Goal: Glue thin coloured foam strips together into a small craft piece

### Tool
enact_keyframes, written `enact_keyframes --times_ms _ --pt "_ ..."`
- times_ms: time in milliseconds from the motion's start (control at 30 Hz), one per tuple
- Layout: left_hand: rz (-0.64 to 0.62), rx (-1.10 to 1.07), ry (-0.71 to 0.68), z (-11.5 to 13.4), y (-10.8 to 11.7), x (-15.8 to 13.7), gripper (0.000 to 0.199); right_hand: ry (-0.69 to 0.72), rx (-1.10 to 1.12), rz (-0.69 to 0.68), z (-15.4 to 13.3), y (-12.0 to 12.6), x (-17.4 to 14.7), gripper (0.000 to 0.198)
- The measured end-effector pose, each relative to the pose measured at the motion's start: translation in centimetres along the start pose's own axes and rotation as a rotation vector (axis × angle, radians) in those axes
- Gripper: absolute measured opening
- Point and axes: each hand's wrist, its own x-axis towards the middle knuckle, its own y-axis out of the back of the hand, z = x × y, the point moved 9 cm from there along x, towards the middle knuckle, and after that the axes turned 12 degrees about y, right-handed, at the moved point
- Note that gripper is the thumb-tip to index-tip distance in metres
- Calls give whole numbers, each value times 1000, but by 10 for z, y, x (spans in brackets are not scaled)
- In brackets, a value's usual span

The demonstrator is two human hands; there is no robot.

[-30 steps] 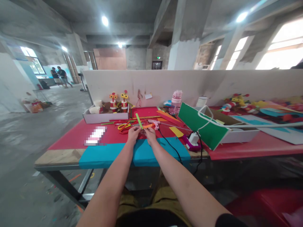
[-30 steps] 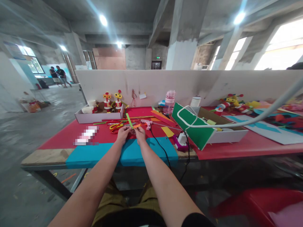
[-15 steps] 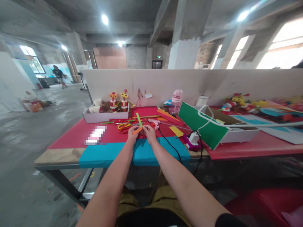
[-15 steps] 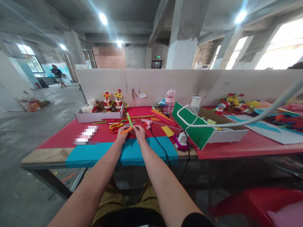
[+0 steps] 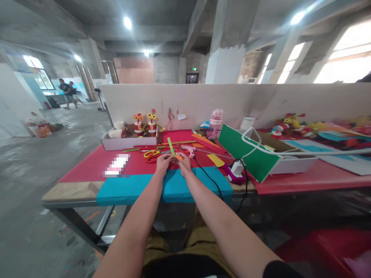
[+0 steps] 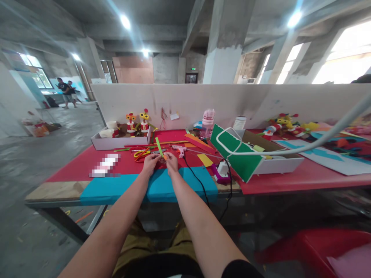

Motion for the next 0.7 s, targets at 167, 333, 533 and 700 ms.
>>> enact_keyframes --times_ms 167,333,533,700 --pt "-5 -8 -23 4 -1 -4 39 21 -31 7 -2 2 1 34" --pt "-15 -32 -27 4 -2 -8 43 7 -32 13 0 2 0 36" --pt "-17 -27 -30 5 -3 -7 38 1 -27 0 0 1 0 35" --pt "12 13 -13 4 -1 -3 34 17 -52 5 -4 2 0 33"
